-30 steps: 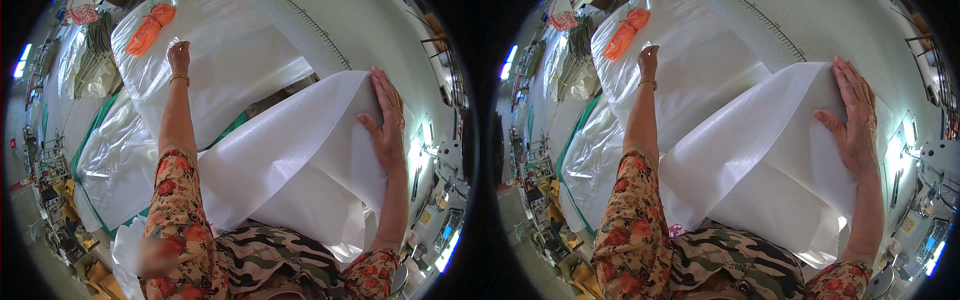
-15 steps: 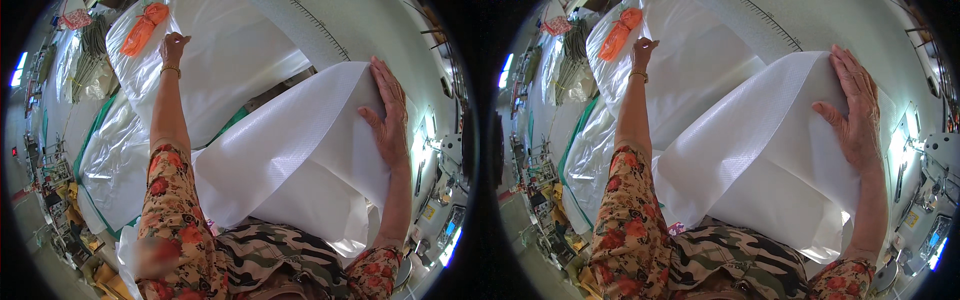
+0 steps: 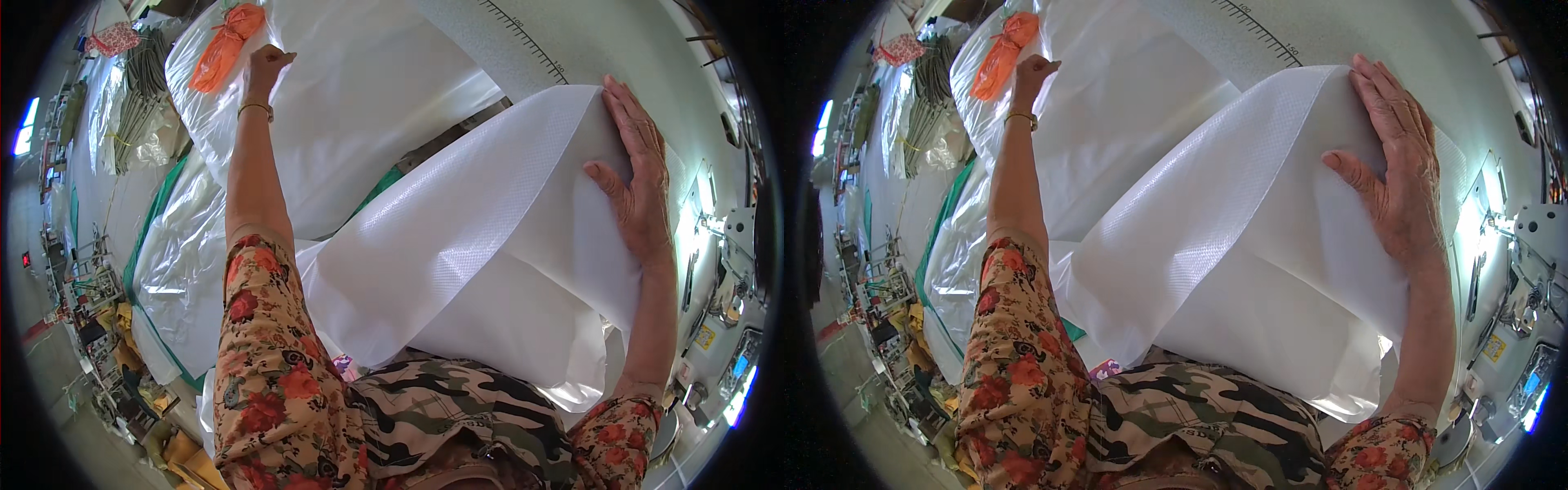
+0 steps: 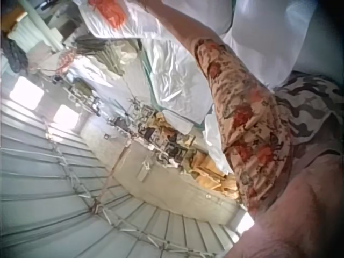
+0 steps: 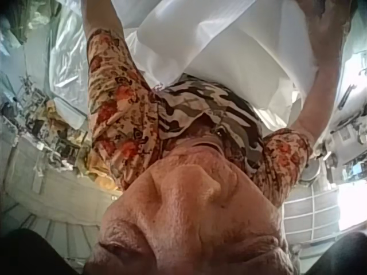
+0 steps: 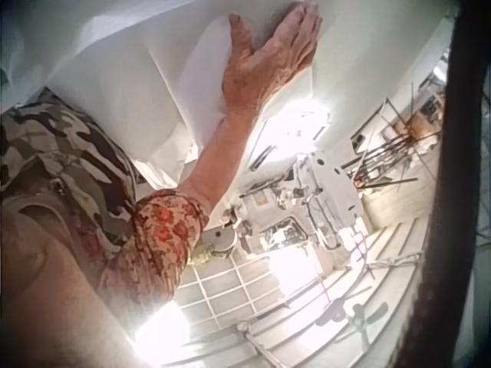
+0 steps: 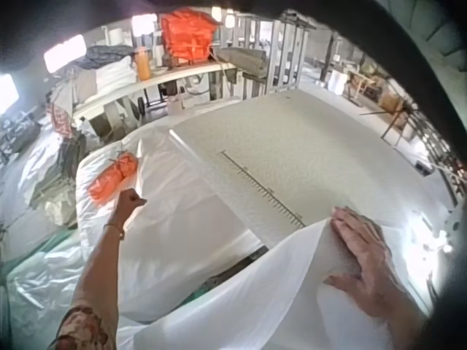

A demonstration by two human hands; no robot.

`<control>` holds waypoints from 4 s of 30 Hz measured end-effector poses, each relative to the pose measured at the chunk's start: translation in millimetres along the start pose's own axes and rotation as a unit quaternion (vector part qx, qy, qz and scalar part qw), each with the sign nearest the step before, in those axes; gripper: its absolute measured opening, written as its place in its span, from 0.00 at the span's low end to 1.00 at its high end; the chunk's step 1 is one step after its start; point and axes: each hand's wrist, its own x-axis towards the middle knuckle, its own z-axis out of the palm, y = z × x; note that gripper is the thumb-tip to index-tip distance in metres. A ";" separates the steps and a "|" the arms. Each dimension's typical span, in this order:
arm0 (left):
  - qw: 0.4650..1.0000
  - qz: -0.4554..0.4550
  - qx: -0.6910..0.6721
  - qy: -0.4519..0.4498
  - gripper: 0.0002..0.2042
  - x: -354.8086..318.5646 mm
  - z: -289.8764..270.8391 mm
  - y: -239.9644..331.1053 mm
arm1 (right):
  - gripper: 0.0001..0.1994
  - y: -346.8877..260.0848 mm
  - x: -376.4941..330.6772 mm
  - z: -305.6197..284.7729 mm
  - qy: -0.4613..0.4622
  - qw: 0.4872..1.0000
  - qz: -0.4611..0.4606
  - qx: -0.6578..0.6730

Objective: Operating an industrial sewing machine to sew and finish large white plastic bags.

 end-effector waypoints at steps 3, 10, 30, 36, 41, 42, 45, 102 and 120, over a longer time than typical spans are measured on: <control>0.992 0.008 -0.127 -0.017 0.16 5.5 -4.3 -2.2 | 0.39 1.3 -1.0 0.5 -0.006 1.000 0.006 -0.013; 0.999 -0.011 -0.003 0.048 0.18 8.8 -0.8 3.8 | 0.39 3.4 -2.1 0.7 -0.004 1.000 -0.005 -0.014; 0.960 0.036 0.277 0.006 0.09 -37.6 7.5 14.3 | 0.37 8.6 -10.9 -3.7 0.001 1.000 -0.018 -0.024; 0.978 0.041 0.161 0.126 0.11 -20.3 8.4 0.5 | 0.37 9.8 -12.6 -5.8 0.000 1.000 -0.018 0.002; 0.989 0.019 0.141 0.028 0.12 -26.0 12.1 -8.0 | 0.35 9.4 -15.0 -5.7 0.001 1.000 -0.021 -0.001; 0.986 0.013 0.159 -0.051 0.12 -25.1 10.4 -10.4 | 0.35 9.7 -15.3 -5.3 0.000 1.000 -0.013 0.006; 0.987 0.041 0.151 -0.035 0.12 -19.1 3.5 -15.4 | 0.35 11.6 -17.3 -5.8 0.006 1.000 -0.024 -0.002; 0.608 0.419 0.139 0.660 0.23 -283.8 -300.2 386.2 | 0.26 -193.4 39.6 57.7 0.294 0.897 -0.077 0.321; 0.791 0.242 0.343 0.445 0.17 -94.5 -370.6 222.9 | 0.26 -48.6 -203.7 -84.2 0.170 0.397 0.066 0.900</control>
